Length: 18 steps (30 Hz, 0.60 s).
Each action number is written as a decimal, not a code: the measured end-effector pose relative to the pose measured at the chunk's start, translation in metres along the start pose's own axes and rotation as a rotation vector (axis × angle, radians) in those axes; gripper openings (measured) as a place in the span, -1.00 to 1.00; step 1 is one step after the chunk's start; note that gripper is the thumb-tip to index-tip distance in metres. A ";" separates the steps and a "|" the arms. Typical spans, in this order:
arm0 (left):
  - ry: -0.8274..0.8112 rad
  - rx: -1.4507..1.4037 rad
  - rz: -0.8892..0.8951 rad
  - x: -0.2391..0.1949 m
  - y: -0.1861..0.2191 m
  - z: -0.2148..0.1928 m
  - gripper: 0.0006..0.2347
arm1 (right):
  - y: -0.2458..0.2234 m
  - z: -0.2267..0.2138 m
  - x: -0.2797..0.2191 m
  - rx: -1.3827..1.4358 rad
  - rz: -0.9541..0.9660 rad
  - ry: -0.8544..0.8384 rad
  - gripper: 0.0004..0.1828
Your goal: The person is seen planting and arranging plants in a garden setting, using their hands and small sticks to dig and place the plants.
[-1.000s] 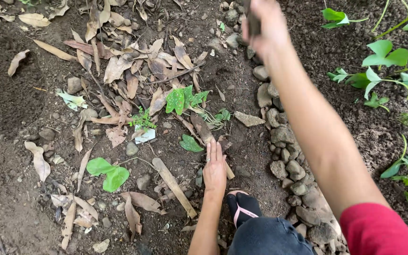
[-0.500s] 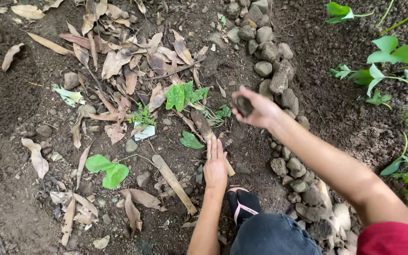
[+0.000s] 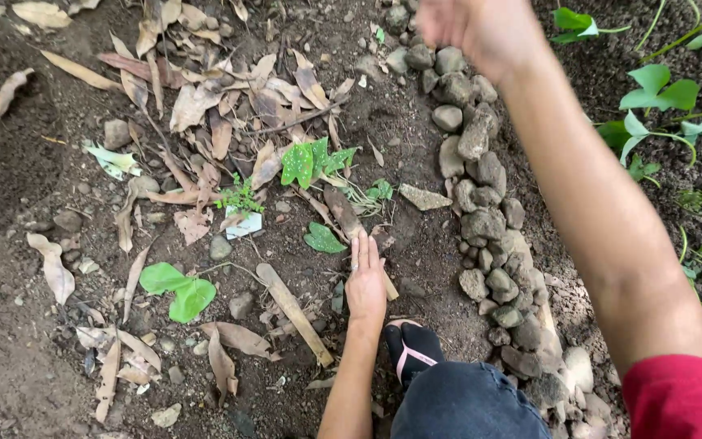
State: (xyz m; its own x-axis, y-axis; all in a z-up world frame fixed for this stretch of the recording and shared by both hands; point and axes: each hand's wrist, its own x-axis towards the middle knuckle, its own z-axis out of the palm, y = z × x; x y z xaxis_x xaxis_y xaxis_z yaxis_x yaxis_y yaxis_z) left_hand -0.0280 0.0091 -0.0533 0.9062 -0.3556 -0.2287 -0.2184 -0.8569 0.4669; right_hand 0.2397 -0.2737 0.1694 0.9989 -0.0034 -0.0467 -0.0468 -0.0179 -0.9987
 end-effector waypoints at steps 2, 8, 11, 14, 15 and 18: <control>-0.007 -0.022 -0.012 -0.002 0.001 -0.001 -0.56 | 0.045 0.020 -0.040 -0.329 0.212 0.005 -0.62; -0.028 -0.010 -0.025 0.001 0.002 -0.004 -0.57 | 0.191 0.059 -0.173 -1.312 0.329 -0.176 -0.72; -0.016 -0.005 -0.011 0.000 0.001 -0.004 -0.57 | 0.205 0.071 -0.209 -1.519 -0.001 -0.084 -0.52; -0.003 -0.002 -0.009 0.000 0.002 -0.004 -0.57 | 0.198 0.075 -0.215 -1.563 -0.151 -0.013 -0.39; -0.012 0.002 -0.016 -0.001 0.002 -0.004 -0.56 | 0.193 0.076 -0.215 -1.565 -0.102 -0.032 -0.41; 0.036 -0.001 0.002 0.001 0.001 -0.004 -0.58 | 0.194 0.063 -0.182 -0.937 0.444 -0.065 -0.42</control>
State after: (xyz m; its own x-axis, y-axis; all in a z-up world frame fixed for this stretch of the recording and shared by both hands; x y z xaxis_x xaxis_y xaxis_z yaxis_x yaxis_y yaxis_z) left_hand -0.0264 0.0091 -0.0498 0.9184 -0.3433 -0.1968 -0.2196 -0.8559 0.4683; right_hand 0.0486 -0.2132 -0.0170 0.8883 -0.1464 -0.4353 -0.3660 -0.7983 -0.4783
